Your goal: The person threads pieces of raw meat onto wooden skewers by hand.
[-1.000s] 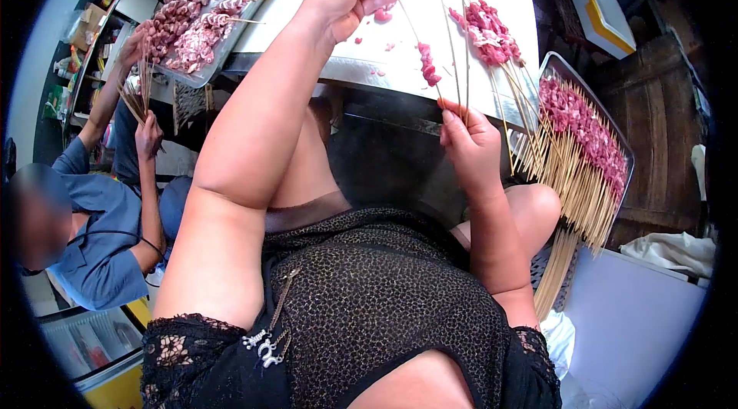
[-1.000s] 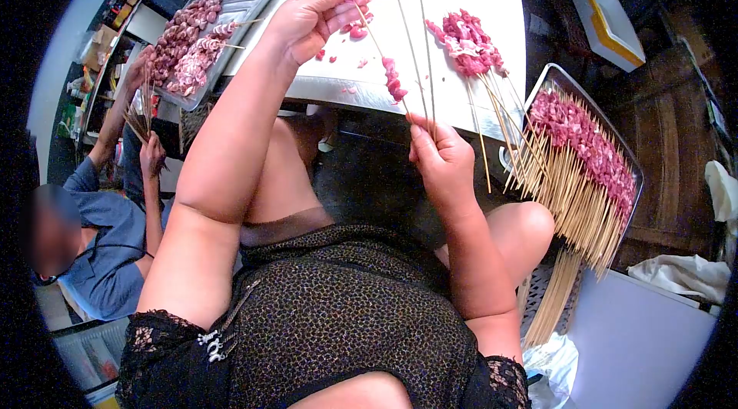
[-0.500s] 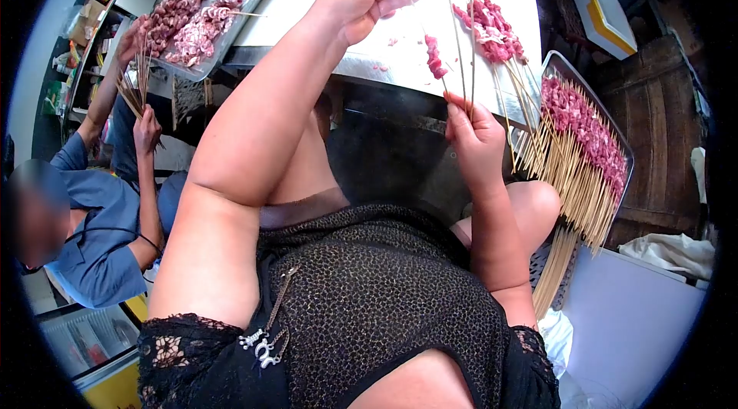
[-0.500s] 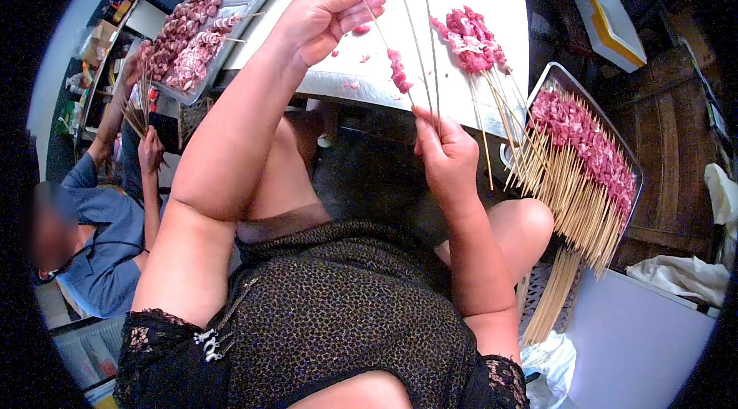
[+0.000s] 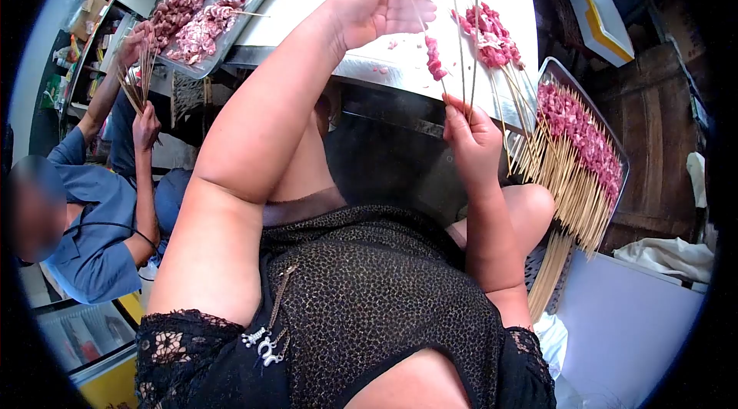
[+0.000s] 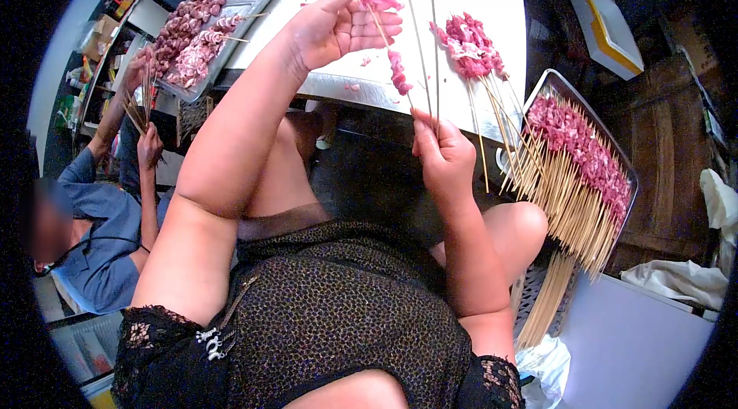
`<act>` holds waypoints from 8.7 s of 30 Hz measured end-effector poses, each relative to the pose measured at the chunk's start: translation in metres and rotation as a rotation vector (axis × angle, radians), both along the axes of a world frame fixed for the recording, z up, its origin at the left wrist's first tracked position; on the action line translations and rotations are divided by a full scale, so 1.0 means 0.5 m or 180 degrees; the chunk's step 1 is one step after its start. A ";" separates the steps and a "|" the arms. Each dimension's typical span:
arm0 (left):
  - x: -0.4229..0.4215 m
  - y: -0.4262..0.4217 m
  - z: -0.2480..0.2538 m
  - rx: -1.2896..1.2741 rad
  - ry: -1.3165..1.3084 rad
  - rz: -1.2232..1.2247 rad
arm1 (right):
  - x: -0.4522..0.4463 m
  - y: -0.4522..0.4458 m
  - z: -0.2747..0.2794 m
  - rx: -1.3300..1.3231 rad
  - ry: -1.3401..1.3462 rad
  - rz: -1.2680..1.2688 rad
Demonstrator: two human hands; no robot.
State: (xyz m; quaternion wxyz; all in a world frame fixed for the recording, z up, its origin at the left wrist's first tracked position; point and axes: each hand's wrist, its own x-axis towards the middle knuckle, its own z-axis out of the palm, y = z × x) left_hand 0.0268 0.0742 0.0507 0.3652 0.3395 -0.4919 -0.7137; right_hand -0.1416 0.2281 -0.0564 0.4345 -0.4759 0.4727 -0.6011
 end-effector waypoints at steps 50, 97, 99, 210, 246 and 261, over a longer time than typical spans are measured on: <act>-0.023 0.037 -0.011 -0.0222 0.0480 0.0236 | 0.003 -0.002 0.009 0.0554 -0.1187 0.0526; -0.064 0.066 -0.032 -0.0230 0.0327 -0.0060 | 0.002 -0.017 0.021 0.0365 -0.1125 0.0287; -0.049 0.051 -0.031 -0.0516 -0.0413 -0.0172 | 0.004 -0.017 0.020 0.0237 -0.1229 0.0239; 0.118 -0.074 -0.015 -0.1802 -0.2420 0.0382 | -0.008 0.023 -0.008 0.0064 0.0052 -0.0490; 0.032 -0.034 -0.015 -0.0607 0.0278 0.0781 | 0.009 0.010 -0.005 0.0190 0.0034 -0.0011; 0.025 -0.011 -0.006 -0.0440 0.0281 0.0730 | 0.014 0.009 -0.010 0.0123 0.0112 -0.0228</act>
